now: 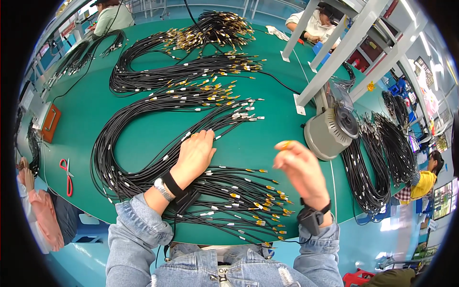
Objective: The person picks up a cable from a pile, wraps a small piece of yellow tape around the connector end by hand, and sets the finished cable aside.
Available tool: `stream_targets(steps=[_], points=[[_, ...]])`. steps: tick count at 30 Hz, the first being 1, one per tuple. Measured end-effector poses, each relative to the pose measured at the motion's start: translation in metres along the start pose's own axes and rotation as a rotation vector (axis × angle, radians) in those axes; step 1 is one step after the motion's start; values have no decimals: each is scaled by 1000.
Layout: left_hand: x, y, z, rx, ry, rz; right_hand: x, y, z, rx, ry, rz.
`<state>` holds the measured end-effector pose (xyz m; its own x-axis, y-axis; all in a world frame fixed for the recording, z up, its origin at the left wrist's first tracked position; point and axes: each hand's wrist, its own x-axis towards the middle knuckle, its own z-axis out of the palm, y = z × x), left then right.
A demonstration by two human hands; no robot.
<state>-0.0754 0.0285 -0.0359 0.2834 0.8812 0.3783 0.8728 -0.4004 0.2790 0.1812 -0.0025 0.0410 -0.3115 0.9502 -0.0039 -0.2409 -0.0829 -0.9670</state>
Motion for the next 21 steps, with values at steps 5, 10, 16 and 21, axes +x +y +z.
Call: stream_targets(steps=[5, 10, 16, 21], points=[[2, -3, 5, 24, 1, 17, 11, 29, 8, 93, -102, 214], [-2, 4, -8, -139, -88, 80, 18, 36, -23, 165, -50, 180], [-7, 28, -28, -184, -173, 246, 16, 22, -47, 243, 50, 61], [16, 31, -21, -250, -107, 35, 13, 10, -52, 295, 114, -5]])
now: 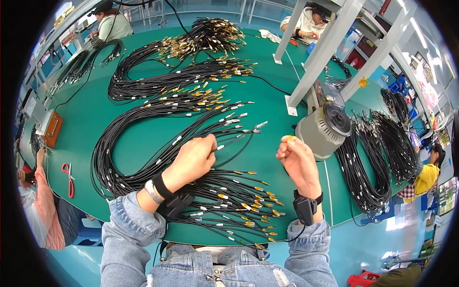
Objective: The person picks up a cable from a pile, wraps a small piece of yellow tape around the connector end by hand, and sets the finished cable aside.
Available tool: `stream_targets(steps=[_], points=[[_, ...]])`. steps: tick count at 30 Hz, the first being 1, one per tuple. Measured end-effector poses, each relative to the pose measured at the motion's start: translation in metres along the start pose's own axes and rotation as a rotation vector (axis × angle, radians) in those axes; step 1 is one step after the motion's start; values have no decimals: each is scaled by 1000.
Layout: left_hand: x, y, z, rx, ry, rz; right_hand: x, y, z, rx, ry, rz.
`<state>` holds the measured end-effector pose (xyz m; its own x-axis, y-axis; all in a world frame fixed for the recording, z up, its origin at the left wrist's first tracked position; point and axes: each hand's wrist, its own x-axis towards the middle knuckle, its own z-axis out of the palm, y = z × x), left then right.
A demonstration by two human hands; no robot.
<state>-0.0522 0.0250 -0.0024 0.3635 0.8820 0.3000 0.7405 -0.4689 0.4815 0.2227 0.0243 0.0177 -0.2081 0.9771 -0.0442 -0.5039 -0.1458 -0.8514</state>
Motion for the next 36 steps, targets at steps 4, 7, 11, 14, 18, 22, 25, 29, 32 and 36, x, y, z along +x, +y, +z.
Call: stream_targets(steps=[4, 7, 11, 14, 18, 22, 25, 29, 32, 36], points=[[24, 20, 3, -404, -207, -133, -6, 1, 1, 13, -27, 3], [41, 44, 16, -491, -79, -28, -9, 6, 7, -26, -77, 35], [55, 70, 11, -485, -26, 1, -13, 9, 17, -126, -136, 67], [51, 68, 7, -339, 39, 57, -18, 6, 25, -200, -175, 79], [22, 42, 0, -55, 161, 212, -23, 10, 30, -279, -235, 130], [-10, 27, -8, -14, 121, 248, -24, 28, 41, -341, -194, 143], [-19, 26, -13, -110, 100, 235, -22, 40, 51, -424, -33, 9], [-17, 35, -9, -153, 64, 227, -19, 45, 56, -371, -84, -88], [-12, 35, -6, -182, 98, 243, -21, 49, 56, -416, -47, -107], [6, 49, 3, -181, 242, 281, -25, 41, 52, -459, 37, -251]])
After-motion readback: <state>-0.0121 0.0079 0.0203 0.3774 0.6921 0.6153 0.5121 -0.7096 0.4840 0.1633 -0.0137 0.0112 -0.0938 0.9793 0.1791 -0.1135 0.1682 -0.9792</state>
